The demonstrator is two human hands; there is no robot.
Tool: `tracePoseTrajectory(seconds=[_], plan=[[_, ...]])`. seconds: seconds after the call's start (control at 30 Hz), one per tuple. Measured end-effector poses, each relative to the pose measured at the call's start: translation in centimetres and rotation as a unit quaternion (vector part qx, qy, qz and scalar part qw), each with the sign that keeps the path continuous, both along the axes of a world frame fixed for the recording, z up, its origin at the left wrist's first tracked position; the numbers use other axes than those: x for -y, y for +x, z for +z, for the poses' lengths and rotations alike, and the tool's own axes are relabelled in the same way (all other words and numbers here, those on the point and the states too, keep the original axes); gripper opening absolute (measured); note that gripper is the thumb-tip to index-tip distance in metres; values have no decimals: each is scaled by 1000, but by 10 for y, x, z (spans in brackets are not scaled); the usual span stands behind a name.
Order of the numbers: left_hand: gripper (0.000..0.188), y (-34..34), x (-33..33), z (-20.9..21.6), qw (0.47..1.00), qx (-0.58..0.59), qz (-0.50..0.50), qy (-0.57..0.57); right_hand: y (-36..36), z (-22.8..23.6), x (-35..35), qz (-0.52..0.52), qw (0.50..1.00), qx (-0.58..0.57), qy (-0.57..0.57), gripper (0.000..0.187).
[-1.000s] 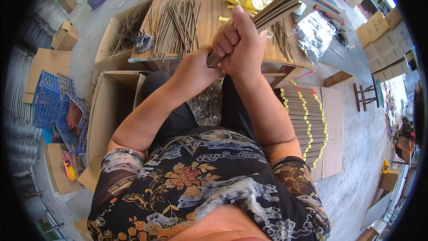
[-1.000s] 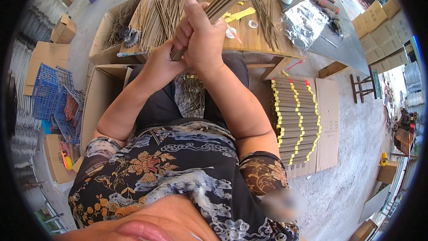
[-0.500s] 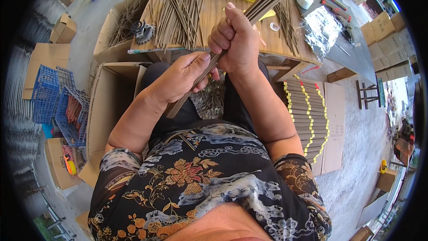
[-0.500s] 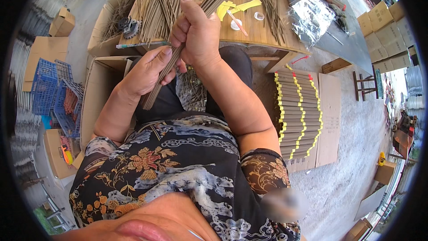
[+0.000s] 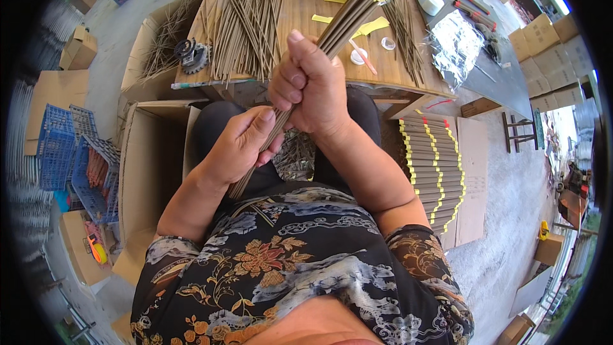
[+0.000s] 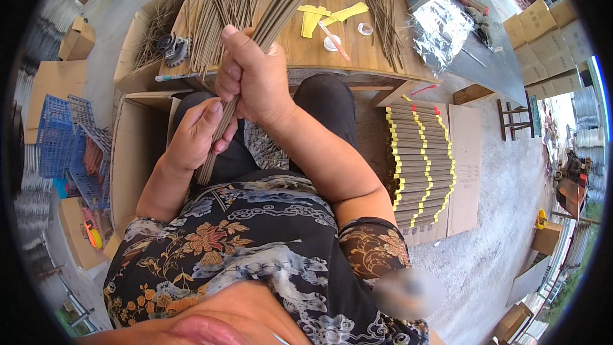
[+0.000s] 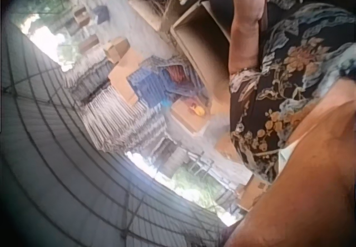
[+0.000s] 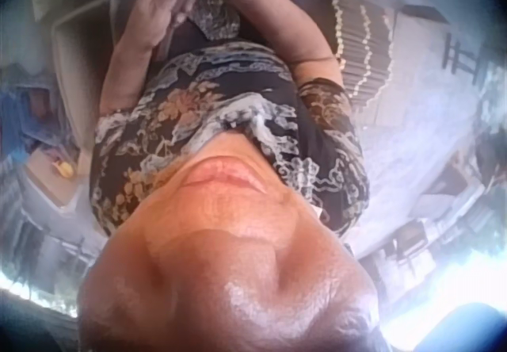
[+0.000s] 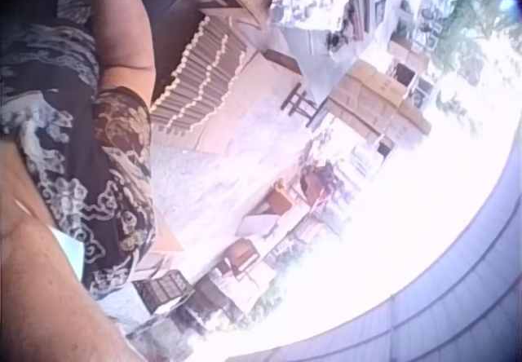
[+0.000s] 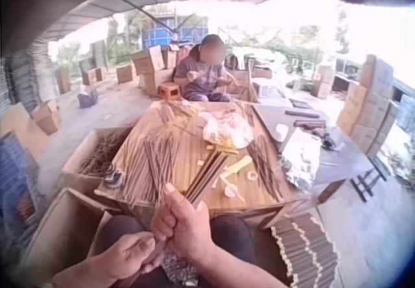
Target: The person gathers thin wooden sticks into a bundle, wraps the bundle with yellow paper, and secures it with a small white adhesive strip. The person repeats this process to create multiple finished bundles.
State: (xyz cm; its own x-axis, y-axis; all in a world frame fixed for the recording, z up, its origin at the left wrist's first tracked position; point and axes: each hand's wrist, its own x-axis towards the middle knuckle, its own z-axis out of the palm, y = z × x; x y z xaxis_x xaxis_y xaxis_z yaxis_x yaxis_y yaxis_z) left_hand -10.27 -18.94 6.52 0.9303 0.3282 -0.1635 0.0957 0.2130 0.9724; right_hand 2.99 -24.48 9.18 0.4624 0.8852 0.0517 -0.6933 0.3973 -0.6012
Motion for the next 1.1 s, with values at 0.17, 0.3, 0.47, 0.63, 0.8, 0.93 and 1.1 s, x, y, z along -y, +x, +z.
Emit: tracePoseTrajectory(seconds=[0.17, 0.3, 0.47, 0.63, 0.8, 0.93, 1.1], plan=[[33, -3, -3, -14, 978, 1, 74, 196, 0, -8, -17, 47, 999, -4, 1, 34], [35, -1, -12, -27, 929, 13, 142, 342, 5, 1, -38, 19, 999, 27, -22, 32], [32, -8, -31, -19, 976, -28, 161, 145, 67, -4, -79, -82, 979, 177, 53, 47], [35, -12, -54, -12, 978, -40, 201, 24, 156, -96, -124, -184, 637, 658, -358, 71], [36, -14, -66, -15, 979, -39, 199, 7, 160, -160, -137, -103, 459, 731, -495, 80], [35, -15, -72, -12, 977, -39, 211, 0, 126, -156, -114, -4, 449, 788, -421, 78], [35, -16, -67, -13, 980, -46, 194, -14, 87, -150, -55, -15, 472, 837, -277, 63]])
